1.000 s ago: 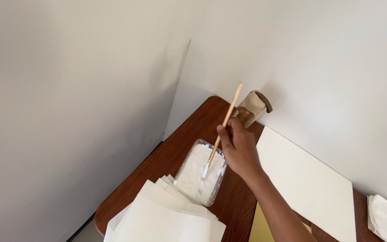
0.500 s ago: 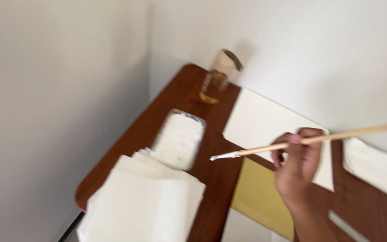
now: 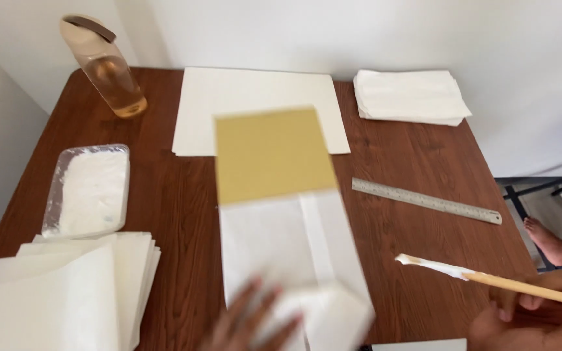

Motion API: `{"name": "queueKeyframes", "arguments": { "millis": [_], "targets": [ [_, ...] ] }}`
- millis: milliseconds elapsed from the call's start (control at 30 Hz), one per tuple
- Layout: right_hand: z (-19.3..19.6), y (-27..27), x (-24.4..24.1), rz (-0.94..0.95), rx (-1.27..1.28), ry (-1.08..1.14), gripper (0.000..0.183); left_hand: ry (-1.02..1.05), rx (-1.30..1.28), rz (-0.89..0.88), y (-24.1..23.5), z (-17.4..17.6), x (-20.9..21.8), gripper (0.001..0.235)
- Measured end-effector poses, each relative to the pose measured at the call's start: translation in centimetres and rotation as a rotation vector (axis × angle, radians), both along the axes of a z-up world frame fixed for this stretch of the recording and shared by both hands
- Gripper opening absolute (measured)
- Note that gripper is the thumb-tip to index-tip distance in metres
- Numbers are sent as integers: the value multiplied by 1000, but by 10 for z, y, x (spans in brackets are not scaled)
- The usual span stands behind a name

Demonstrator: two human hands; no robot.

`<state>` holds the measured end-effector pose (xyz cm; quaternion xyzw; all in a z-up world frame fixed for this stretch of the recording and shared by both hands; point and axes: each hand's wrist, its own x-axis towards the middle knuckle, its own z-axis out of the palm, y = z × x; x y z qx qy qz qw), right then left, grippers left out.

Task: The person is manually folding and gluing paper sheets to create a bag using a cardboard template.

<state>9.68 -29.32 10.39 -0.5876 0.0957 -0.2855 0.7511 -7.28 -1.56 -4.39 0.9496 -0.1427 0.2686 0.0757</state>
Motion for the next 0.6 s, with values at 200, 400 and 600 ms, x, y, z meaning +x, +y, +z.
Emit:
{"name": "queueKeyframes", "arguments": {
  "millis": [200, 400, 600],
  "targets": [
    [-75, -9, -39, 276, -30, -65, 35, 456, -425, -98, 55, 45, 43, 60],
    [-138, -58, -17, 1010, -433, -448, 16, 127, -409, 40, 45, 43, 38, 28],
    [-260, -93, 33, 1749, -807, -2, 58, 105, -353, 105, 42, 32, 36, 31]
  ]
}}
